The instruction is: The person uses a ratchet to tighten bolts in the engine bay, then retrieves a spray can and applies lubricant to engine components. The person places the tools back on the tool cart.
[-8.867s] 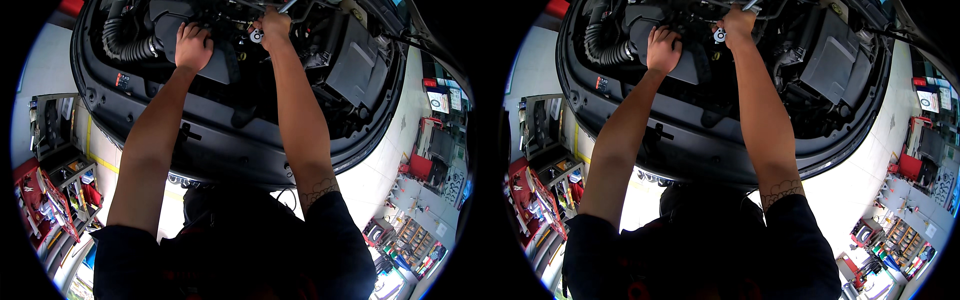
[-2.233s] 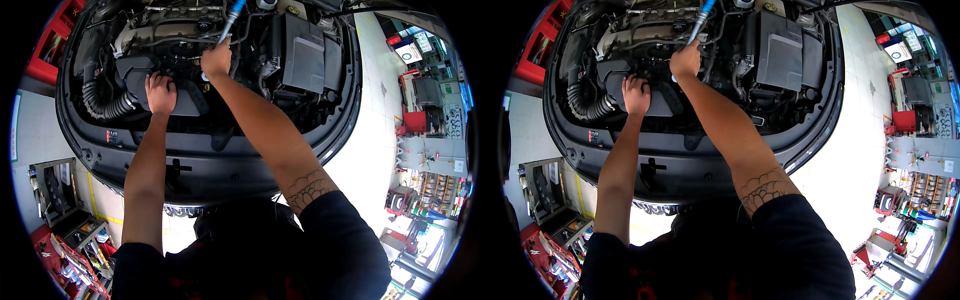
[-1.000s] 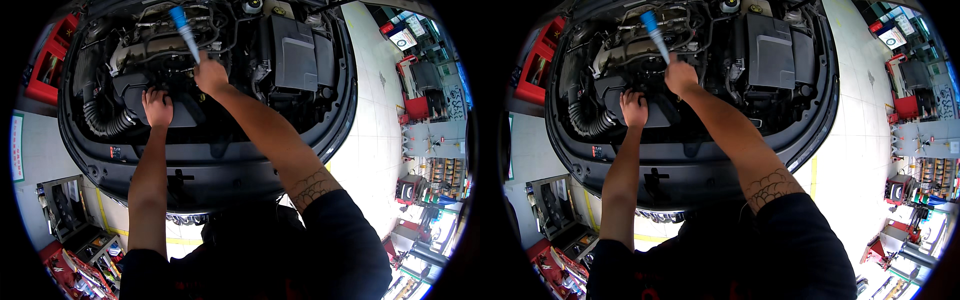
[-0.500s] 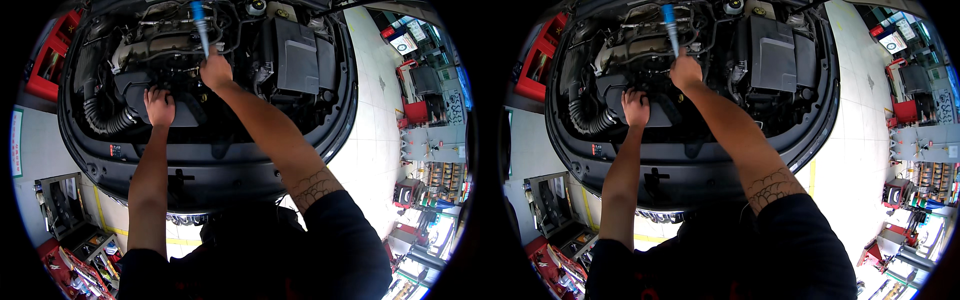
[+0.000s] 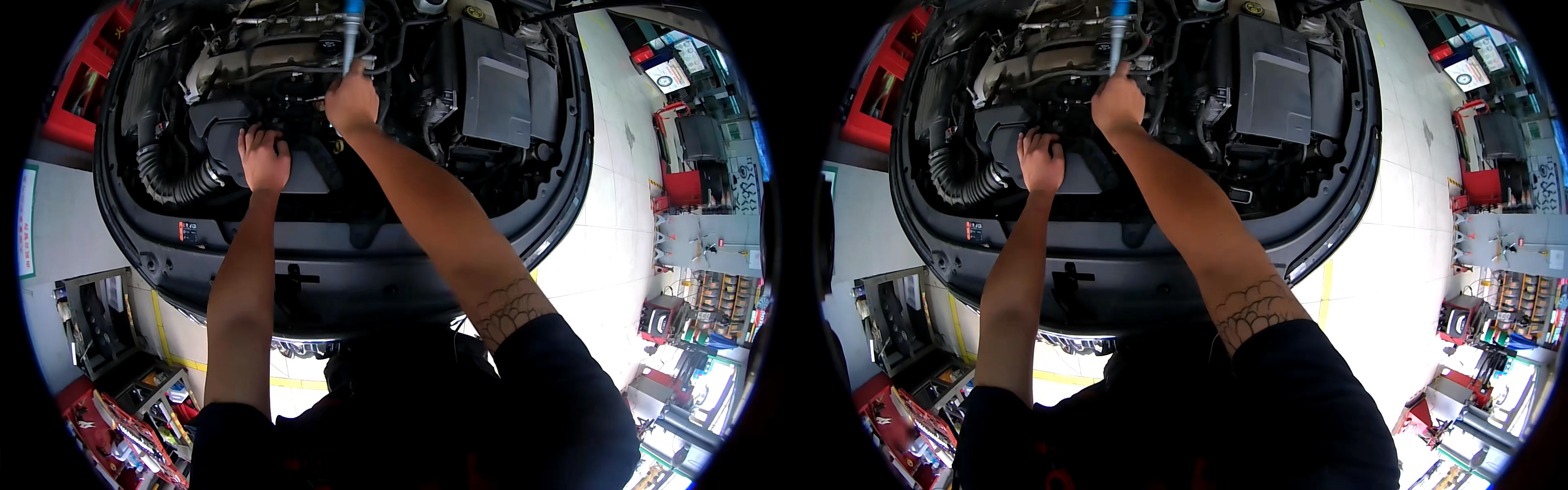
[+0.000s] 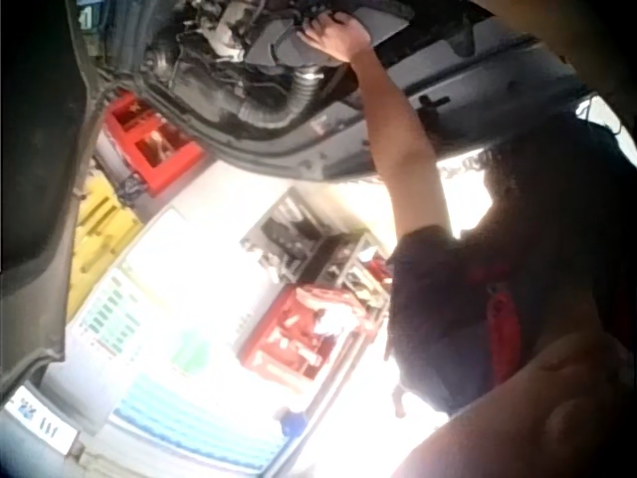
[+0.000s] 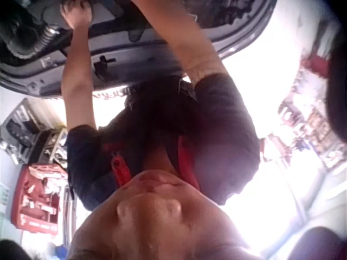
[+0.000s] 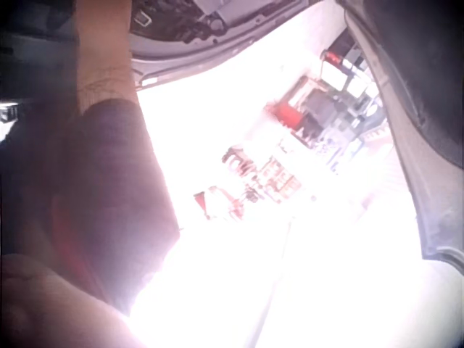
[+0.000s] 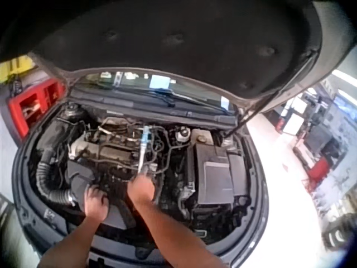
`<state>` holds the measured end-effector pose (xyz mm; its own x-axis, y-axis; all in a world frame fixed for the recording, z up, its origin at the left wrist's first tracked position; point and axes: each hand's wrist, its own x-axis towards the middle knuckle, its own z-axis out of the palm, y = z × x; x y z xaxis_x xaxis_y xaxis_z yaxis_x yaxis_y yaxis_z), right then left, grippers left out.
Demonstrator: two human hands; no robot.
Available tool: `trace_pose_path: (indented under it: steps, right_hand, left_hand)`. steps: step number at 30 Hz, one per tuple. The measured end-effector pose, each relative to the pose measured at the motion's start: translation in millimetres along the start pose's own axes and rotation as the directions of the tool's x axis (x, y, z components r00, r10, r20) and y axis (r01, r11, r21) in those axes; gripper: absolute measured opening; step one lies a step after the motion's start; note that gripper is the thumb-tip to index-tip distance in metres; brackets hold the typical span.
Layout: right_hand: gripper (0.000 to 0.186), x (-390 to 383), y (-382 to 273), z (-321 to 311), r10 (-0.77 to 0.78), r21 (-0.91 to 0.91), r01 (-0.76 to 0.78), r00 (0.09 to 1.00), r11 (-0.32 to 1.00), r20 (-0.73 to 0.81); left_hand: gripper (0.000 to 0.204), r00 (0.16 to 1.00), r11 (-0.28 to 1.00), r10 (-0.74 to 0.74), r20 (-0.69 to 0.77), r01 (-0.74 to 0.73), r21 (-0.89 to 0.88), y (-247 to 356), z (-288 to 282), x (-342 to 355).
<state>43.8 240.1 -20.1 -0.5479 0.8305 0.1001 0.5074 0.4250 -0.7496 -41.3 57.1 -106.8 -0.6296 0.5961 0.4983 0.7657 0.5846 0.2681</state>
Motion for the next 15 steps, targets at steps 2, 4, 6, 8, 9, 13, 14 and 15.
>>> trace_pose_path:
  steps: [2,4,6,8,9,13,14,15]
  right_hand:
    - [0.037,-9,-6,-17,-0.399,-0.2,0.502,0.827,0.841,0.396]
    - [0.038,-15,-10,-16,-0.603,-0.165,0.837,0.499,0.522,0.622]
    - [0.038,-12,-10,-10,-0.634,-0.158,0.872,0.451,0.464,0.628]
    - [0.035,-9,-12,-12,-0.613,-0.178,0.793,0.572,0.582,0.544]
    - [0.033,-7,-12,-15,-0.552,-0.194,0.707,0.668,0.68,0.499]
    - [0.039,-3,-2,0,0.11,0.128,-0.088,0.977,0.988,-0.18]
    - [0.039,-3,-2,-1,0.05,0.057,-0.043,0.992,0.997,-0.114]
    - [0.039,-3,1,-7,-0.007,-0.01,0.006,0.999,1.0,-0.044]
  left_hand:
    - [0.018,1.0,1.0,0.003,-0.005,-0.003,0.008,-4,2,-2]
    - [0.018,1.0,1.0,-0.005,-0.001,0.005,-0.004,-3,3,-4]
    - [0.018,1.0,1.0,0.008,-0.012,-0.008,-0.015,-1,4,-2]
    - [0.018,1.0,1.0,0.011,-0.02,-0.012,-0.01,-4,3,-4]
    - [0.018,1.0,1.0,0.013,-0.023,-0.013,-0.007,-6,3,-5]
    - [0.017,1.0,1.0,0.004,-0.029,-0.005,-0.019,0,5,-4]
    - [0.017,1.0,1.0,0.001,-0.029,-0.001,-0.018,0,4,-3]
    - [0.017,1.0,1.0,-0.002,-0.029,0.002,-0.017,1,3,-1]
